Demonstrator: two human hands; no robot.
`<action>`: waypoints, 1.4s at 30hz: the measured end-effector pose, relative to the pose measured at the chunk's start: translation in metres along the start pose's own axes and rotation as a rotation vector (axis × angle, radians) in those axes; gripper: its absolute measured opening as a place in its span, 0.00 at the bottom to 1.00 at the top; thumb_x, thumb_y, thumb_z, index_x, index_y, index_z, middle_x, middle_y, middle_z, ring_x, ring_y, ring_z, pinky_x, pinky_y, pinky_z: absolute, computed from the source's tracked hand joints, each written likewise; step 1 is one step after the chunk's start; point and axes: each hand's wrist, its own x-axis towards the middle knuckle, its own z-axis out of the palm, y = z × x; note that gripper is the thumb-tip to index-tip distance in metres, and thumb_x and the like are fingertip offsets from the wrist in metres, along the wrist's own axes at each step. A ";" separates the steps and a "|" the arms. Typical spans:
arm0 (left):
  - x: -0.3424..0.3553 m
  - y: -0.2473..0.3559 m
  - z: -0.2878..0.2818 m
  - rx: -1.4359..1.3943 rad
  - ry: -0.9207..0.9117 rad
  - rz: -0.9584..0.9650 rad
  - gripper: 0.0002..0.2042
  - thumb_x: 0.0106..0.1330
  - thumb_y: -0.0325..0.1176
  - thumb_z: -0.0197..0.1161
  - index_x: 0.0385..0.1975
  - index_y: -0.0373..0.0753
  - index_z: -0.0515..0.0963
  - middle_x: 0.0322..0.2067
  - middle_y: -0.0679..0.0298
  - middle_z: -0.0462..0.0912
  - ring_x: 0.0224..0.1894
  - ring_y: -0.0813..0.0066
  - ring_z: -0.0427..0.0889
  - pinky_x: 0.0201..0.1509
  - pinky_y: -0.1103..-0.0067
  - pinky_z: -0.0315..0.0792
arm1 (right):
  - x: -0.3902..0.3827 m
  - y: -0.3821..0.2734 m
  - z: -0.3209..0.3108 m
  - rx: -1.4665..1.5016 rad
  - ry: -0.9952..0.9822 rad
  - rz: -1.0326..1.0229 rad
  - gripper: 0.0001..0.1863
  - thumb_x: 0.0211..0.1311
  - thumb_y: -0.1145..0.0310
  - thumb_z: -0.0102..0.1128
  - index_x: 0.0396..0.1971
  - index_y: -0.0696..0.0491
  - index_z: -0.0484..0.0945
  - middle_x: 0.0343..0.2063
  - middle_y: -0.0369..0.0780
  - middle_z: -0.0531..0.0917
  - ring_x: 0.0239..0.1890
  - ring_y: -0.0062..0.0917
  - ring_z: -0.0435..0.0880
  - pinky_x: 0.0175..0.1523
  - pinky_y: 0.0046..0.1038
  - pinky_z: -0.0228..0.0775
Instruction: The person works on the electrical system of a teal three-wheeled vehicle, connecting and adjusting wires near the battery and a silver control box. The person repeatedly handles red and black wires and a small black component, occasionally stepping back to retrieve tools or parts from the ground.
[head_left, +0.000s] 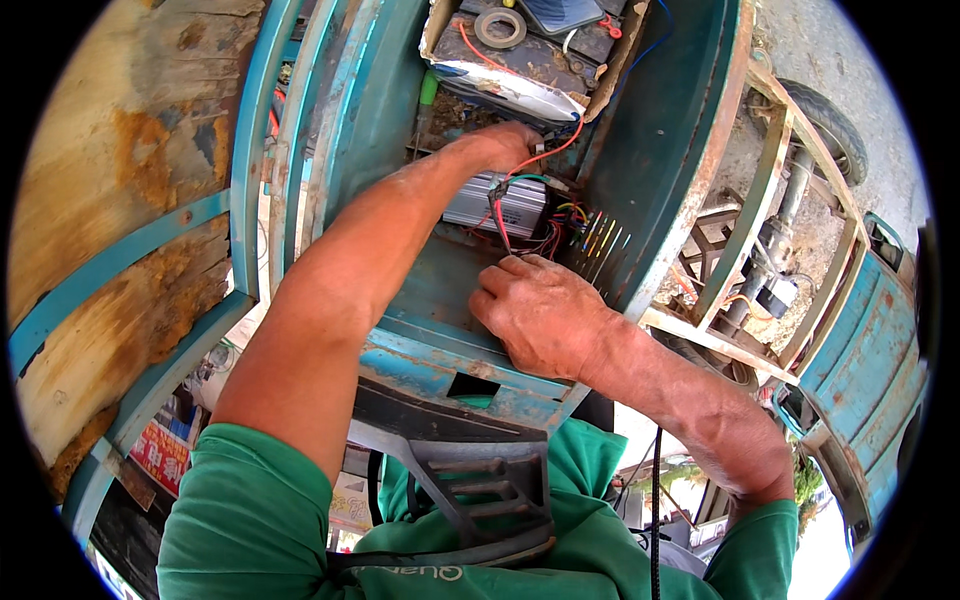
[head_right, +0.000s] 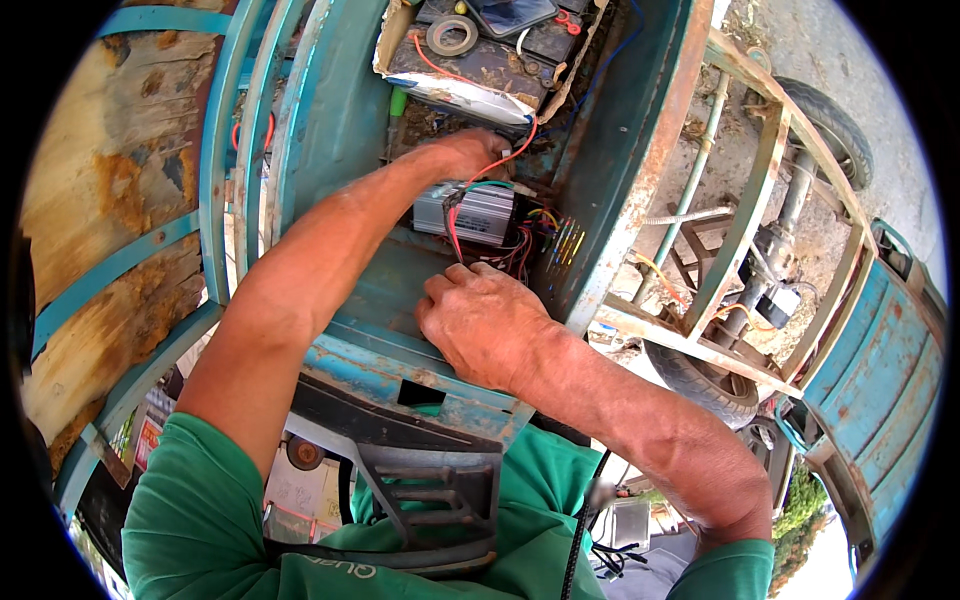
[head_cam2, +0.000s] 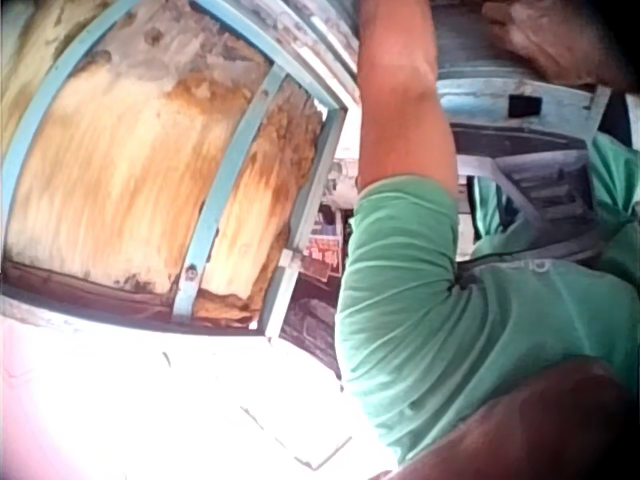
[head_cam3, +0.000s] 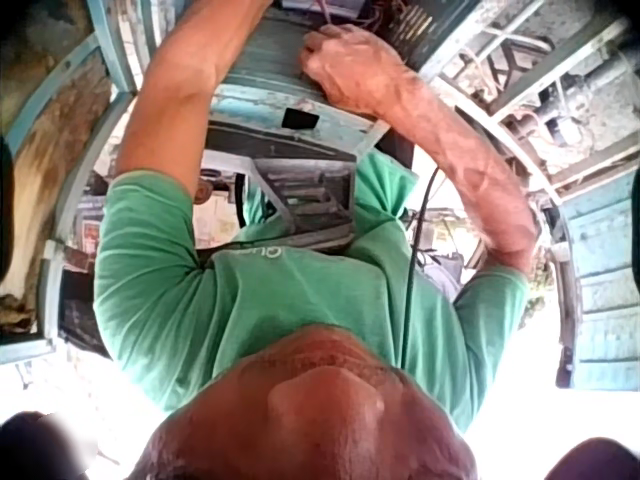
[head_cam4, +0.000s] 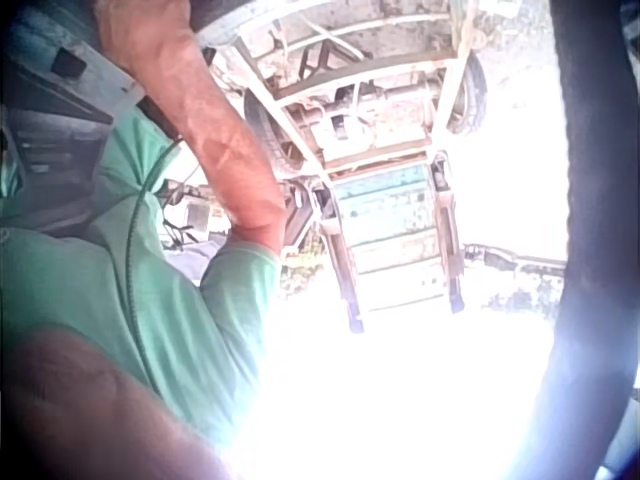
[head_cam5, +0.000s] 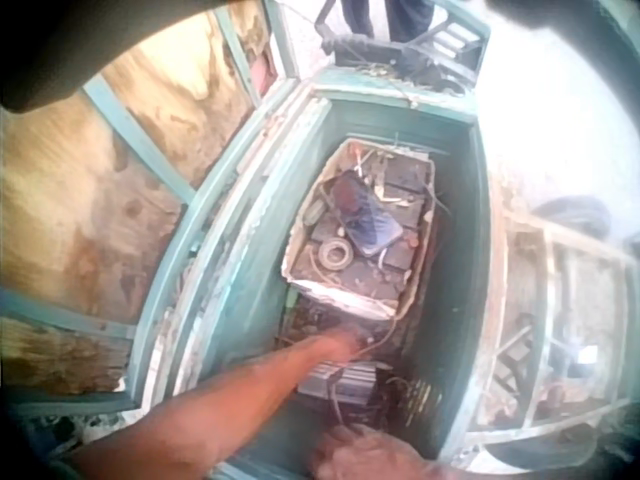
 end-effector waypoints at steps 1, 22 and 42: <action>-0.001 0.003 -0.001 0.004 -0.003 -0.008 0.12 0.58 0.38 0.69 0.38 0.40 0.83 0.31 0.59 0.85 0.36 0.70 0.81 0.43 0.70 0.73 | 0.000 0.001 0.001 0.005 0.009 0.002 0.09 0.49 0.73 0.58 0.32 0.58 0.80 0.34 0.44 0.81 0.45 0.37 0.82 0.54 0.34 0.74; 0.017 -0.029 0.024 -0.313 0.075 0.098 0.10 0.59 0.34 0.71 0.36 0.37 0.84 0.31 0.61 0.86 0.35 0.73 0.82 0.44 0.73 0.74 | 0.011 0.003 0.000 0.025 -0.095 0.045 0.10 0.54 0.71 0.59 0.33 0.57 0.85 0.37 0.44 0.85 0.45 0.36 0.84 0.50 0.35 0.76; -0.005 -0.036 0.004 -0.051 0.133 0.035 0.20 0.54 0.44 0.68 0.42 0.37 0.84 0.42 0.49 0.86 0.47 0.56 0.84 0.52 0.67 0.75 | 0.051 0.026 -0.047 -0.189 -0.056 0.355 0.16 0.56 0.65 0.57 0.37 0.60 0.85 0.47 0.48 0.81 0.54 0.40 0.77 0.58 0.38 0.68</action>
